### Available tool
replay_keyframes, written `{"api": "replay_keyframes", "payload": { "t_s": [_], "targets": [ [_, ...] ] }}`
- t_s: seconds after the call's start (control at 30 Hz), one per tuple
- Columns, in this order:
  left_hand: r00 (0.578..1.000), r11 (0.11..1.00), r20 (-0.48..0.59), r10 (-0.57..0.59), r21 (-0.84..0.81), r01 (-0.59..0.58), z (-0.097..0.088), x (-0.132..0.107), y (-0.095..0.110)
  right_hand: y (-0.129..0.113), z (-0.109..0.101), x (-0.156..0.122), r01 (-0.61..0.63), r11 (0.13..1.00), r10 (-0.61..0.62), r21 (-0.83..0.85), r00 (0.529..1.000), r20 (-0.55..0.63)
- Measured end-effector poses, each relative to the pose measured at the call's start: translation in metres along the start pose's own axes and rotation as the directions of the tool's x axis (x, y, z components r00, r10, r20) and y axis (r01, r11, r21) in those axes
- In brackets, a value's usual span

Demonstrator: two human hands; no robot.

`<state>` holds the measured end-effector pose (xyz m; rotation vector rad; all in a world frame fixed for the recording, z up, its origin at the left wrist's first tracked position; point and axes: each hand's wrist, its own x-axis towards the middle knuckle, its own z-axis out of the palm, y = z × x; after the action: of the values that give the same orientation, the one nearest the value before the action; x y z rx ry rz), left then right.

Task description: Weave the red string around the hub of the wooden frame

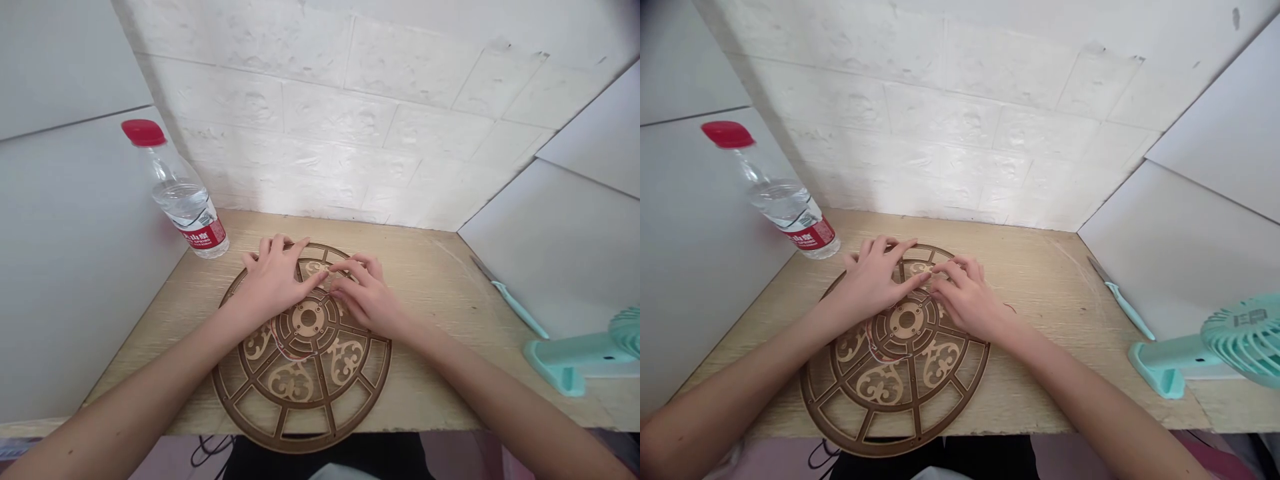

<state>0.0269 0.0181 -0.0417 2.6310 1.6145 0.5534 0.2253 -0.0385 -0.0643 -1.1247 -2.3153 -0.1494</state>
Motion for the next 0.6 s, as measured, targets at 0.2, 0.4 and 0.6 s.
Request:
{"api": "replay_keyframes", "payload": {
  "t_s": [0.2, 0.4, 0.6],
  "targets": [
    [1.000, 1.000, 0.001, 0.000, -0.015, 0.000, -0.0001, 0.0002, -0.0004, -0.0012, 0.0005, 0.0000, 0.001, 0.998, -0.002, 0.059, 1.000, 0.013],
    [1.000, 1.000, 0.012, -0.013, -0.025, 0.014, 0.0004, 0.0014, -0.0013, -0.0016, 0.0024, -0.0007, 0.021, 0.998, -0.021, 0.058, 1.000, -0.004],
    [0.999, 0.999, 0.038, -0.024, -0.037, 0.026, -0.0005, 0.0011, -0.0015, -0.0031, 0.0035, -0.0012, 0.016, 0.998, -0.015, 0.055, 1.000, -0.027]
  ]
}}
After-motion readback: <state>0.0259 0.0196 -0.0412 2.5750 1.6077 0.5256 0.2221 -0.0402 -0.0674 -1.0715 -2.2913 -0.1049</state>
